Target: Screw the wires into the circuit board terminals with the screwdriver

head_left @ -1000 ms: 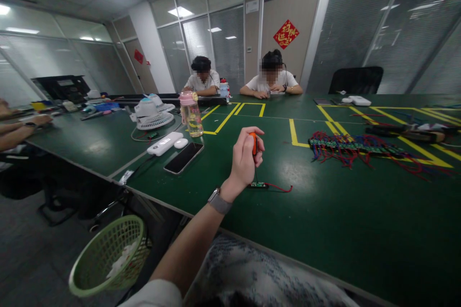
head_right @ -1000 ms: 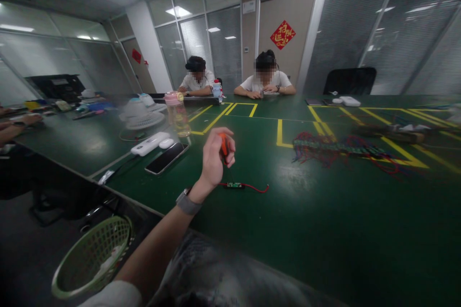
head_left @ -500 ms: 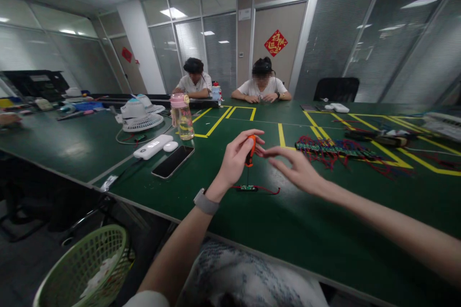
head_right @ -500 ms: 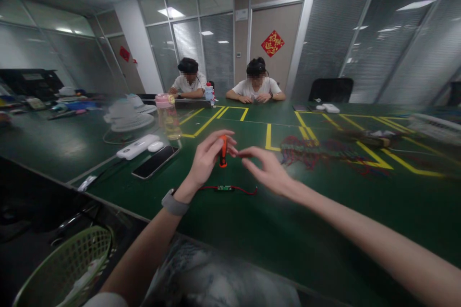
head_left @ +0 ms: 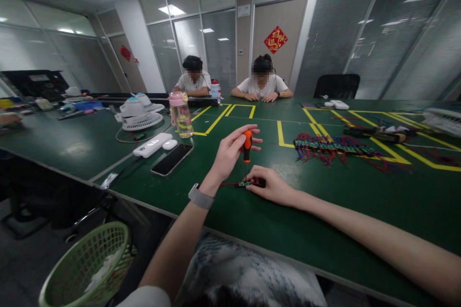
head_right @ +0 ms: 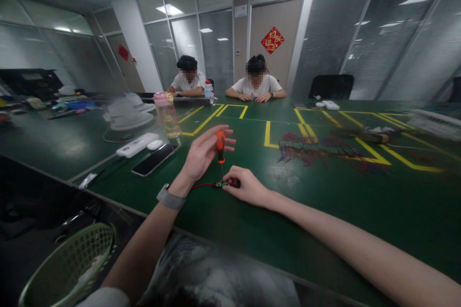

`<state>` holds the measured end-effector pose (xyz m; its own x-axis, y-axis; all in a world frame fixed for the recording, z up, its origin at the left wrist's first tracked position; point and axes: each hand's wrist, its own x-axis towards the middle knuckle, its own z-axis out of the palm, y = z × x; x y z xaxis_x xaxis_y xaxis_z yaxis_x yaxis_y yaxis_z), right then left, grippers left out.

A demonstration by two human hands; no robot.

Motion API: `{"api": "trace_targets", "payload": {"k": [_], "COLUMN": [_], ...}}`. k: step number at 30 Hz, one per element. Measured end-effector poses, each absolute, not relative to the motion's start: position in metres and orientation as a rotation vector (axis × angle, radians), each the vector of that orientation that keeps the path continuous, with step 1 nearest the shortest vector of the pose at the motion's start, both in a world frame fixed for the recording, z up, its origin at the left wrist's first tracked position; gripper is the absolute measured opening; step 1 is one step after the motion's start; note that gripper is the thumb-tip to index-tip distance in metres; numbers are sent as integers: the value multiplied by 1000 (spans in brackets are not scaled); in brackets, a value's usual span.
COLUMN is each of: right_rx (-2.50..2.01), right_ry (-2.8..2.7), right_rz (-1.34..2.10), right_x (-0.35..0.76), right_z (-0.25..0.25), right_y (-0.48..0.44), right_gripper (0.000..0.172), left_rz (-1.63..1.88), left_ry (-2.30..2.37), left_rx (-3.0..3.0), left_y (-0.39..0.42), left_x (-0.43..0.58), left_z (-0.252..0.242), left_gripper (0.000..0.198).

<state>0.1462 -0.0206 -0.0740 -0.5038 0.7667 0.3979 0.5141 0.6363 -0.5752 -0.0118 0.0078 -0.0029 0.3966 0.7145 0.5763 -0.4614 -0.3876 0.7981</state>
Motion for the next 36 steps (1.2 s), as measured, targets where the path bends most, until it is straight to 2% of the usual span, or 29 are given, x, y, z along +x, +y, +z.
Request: {"api": "trace_targets", "payload": {"k": [11,15,21,26,31,36], "right_rx": [-980,-984,-1001,-1003,-971,-980], "right_ry": [-2255,-2284,-2298,-2272,-2248,-2178], "right_rz": [472,416,382,428,466,576], "right_x": [147,147,146,147,147,148], "right_z": [-74,-74,-74,-73,-75,-77], "right_y": [-22,-24,-26,-25,-22,-19], "right_gripper": [11,11,10,11,10,9], "left_rz": [1491,1345,1482,1350,1580,1327], "left_ry": [493,350,482,317,524,310], "left_rx": [1793,1677,1724,1595,1748,1620], "left_y": [5,2,3,6,6,4], "left_x": [-14,-12,-13,-13,-15,-14], "left_z": [-3,-3,-4,-5,-5,-4], "left_gripper": [22,28,21,28,16,28]}}
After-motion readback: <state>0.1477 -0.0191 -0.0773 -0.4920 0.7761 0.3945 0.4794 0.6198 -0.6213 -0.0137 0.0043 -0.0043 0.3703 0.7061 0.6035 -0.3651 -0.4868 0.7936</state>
